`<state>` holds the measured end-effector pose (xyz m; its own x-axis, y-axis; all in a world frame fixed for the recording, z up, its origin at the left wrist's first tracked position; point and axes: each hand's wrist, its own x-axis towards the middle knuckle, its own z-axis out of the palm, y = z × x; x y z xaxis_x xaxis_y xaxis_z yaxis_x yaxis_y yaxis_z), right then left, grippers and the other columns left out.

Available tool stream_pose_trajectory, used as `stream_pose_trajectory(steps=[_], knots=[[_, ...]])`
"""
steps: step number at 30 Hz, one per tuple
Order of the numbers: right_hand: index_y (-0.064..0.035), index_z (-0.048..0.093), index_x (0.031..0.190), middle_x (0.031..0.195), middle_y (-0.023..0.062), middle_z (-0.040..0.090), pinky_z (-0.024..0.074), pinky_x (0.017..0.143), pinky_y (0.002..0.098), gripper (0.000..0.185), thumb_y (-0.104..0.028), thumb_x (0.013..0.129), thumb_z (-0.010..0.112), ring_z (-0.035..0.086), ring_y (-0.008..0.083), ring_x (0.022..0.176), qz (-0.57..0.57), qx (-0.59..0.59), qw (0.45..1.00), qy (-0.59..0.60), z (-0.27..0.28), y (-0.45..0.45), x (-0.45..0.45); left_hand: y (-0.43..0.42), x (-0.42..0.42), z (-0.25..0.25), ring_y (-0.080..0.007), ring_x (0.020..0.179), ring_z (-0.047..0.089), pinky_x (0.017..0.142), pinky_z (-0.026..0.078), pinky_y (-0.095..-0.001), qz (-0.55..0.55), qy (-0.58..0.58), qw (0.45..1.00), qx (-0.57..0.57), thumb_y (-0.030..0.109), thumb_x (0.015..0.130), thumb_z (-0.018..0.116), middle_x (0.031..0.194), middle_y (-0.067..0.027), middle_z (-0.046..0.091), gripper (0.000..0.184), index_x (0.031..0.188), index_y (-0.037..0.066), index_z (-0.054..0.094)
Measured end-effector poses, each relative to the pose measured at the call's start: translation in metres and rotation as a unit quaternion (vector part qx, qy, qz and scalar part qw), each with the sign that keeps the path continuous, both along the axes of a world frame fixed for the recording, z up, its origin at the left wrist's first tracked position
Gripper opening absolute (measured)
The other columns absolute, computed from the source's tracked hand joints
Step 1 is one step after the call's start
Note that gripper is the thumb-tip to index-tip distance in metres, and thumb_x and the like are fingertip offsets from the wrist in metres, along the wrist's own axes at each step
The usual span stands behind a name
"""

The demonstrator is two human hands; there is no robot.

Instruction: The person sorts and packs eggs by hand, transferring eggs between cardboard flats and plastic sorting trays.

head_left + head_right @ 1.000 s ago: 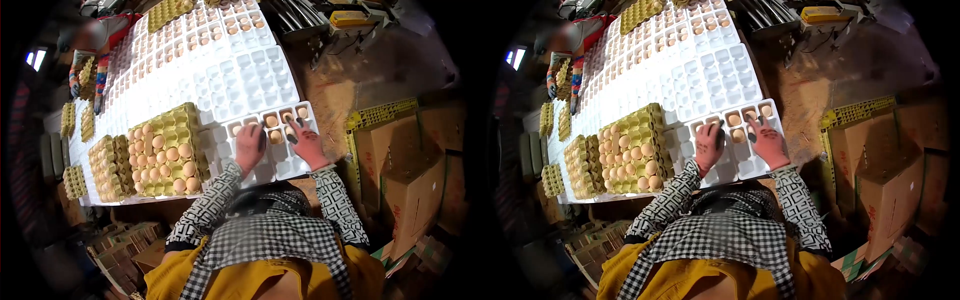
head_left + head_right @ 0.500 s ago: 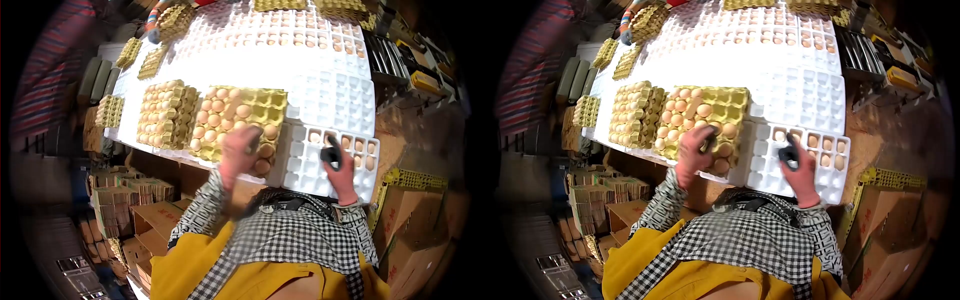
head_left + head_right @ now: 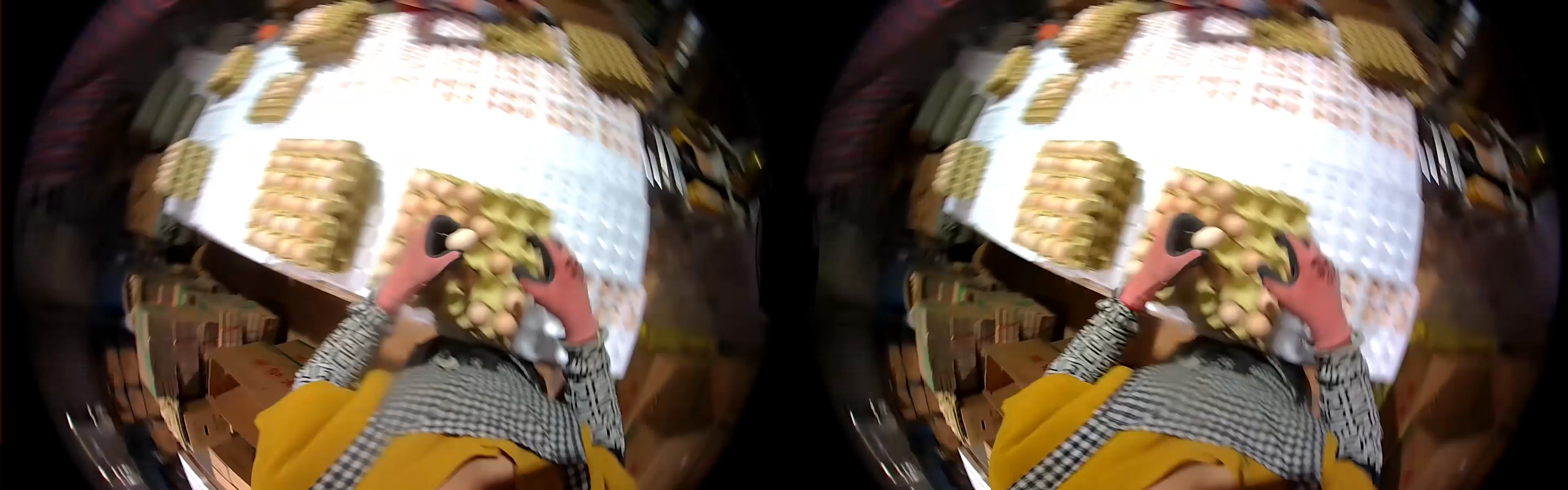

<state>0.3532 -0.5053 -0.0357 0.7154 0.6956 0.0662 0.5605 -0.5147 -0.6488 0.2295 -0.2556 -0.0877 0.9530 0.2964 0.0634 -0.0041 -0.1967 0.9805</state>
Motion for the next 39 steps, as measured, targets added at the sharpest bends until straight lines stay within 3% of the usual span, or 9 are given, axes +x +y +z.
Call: stream_pose_trajectory(steps=[2,5,7,10,17,20,23,32,39], knots=[[-0.0133,0.057,0.129,0.1,0.0105,0.06,0.0424,0.08,0.0444,0.061,-0.031,0.072,0.071,0.059,0.0293,0.091,0.076,-0.099,0.965,-0.232,-0.058,0.025,-0.015,0.018,-0.003,0.005,-0.0166,0.102,0.061,0.084,0.053,-0.0314,0.075,-0.004,0.923,-0.376,0.015,0.085,0.069,0.111,-0.0072,0.06,0.053,0.132,0.003,0.049],[-0.0086,0.062,0.109,0.081,0.0095,0.063,0.0445,0.069,0.0483,0.041,-0.018,0.07,0.068,0.062,0.0336,0.08,0.096,-0.085,0.981,-0.144,-0.082,0.04,-0.006,-0.001,0.035,0.073,-0.024,0.092,0.064,0.079,0.052,-0.0351,-0.006,0.137,0.982,0.131,0.022,0.083,0.066,0.107,-0.0141,0.064,0.039,0.115,0.001,0.06],[-0.0024,0.064,0.108,0.084,0.0135,0.067,0.0501,0.07,0.0409,0.045,-0.027,0.072,0.075,0.063,0.0316,0.075,0.059,0.087,0.983,-0.151,-0.078,0.013,0.01,-0.028,0.074,-0.024,-0.0244,0.091,0.064,0.069,0.051,-0.0369,-0.082,0.133,0.83,0.535,0.025,0.075,0.068,0.113,-0.0196,0.061,0.041,0.106,-0.001,0.065],[-0.0012,0.05,0.133,0.113,0.0121,0.064,0.044,0.049,0.0215,0.049,-0.026,0.092,0.059,0.061,0.0141,0.067,-0.018,0.312,0.809,0.497,-0.023,-0.039,0.007,-0.043,0.06,0.021,-0.0288,0.086,0.064,0.057,0.046,-0.0373,-0.183,0.094,0.609,0.766,0.031,0.067,0.073,0.119,-0.0244,0.056,0.05,0.103,-0.003,0.066],[-0.0043,0.046,0.139,0.118,0.0103,0.065,0.0447,0.058,0.0192,0.053,-0.028,0.093,0.059,0.057,0.0091,0.073,-0.098,0.347,0.808,0.466,-0.003,-0.062,0.001,-0.018,0.06,0.013,-0.031,0.078,0.064,0.06,0.05,-0.0446,-0.081,0.023,0.844,0.529,0.027,0.072,0.069,0.092,-0.0151,0.059,0.046,0.111,0.006,0.057],[-0.0052,0.044,0.141,0.117,0.0113,0.064,0.0468,0.06,0.0219,0.051,-0.026,0.095,0.056,0.058,0.0114,0.075,-0.081,0.36,0.786,0.496,-0.026,-0.085,-0.001,-0.017,0.012,0.056,-0.0241,0.09,0.065,0.074,0.054,-0.0371,0.041,0.03,0.981,0.187,0.028,0.076,0.075,0.111,-0.0137,0.064,0.064,0.131,0.006,0.051],[-0.006,0.043,0.142,0.116,0.0124,0.064,0.049,0.062,0.0246,0.05,-0.025,0.097,0.053,0.058,0.0137,0.077,-0.164,0.42,0.677,0.581,-0.081,-0.179,-0.031,-0.05,-0.036,0.061,-0.0156,0.102,0.063,0.08,0.054,-0.03,0.012,0.048,0.958,-0.284,0.016,0.09,0.067,0.119,-0.0069,0.062,0.047,0.133,0.004,0.051],[-0.0034,0.059,0.127,0.112,0.0112,0.067,0.052,0.084,0.0327,0.047,-0.01,0.084,0.074,0.065,0.0198,0.097,-0.353,0.121,0.912,0.17,-0.137,-0.296,-0.065,-0.264,0.014,-0.024,-0.0277,0.093,0.066,0.08,0.053,-0.0378,-0.12,0.155,0.958,0.21,0.031,0.079,0.074,0.111,-0.0107,0.066,0.05,0.123,0.013,0.062],[-0.0156,0.059,0.128,0.112,0.0134,0.06,0.0492,0.082,0.0429,0.056,-0.024,0.075,0.076,0.06,0.0322,0.102,-0.133,-0.134,0.982,-0.011,-0.161,-0.284,-0.008,-0.305,0.07,-0.093,-0.0335,0.085,0.065,0.07,0.053,-0.0416,-0.187,0.144,0.877,0.418,0.026,0.079,0.073,0.105,-0.0127,0.06,0.046,0.12,0.013,0.059]])
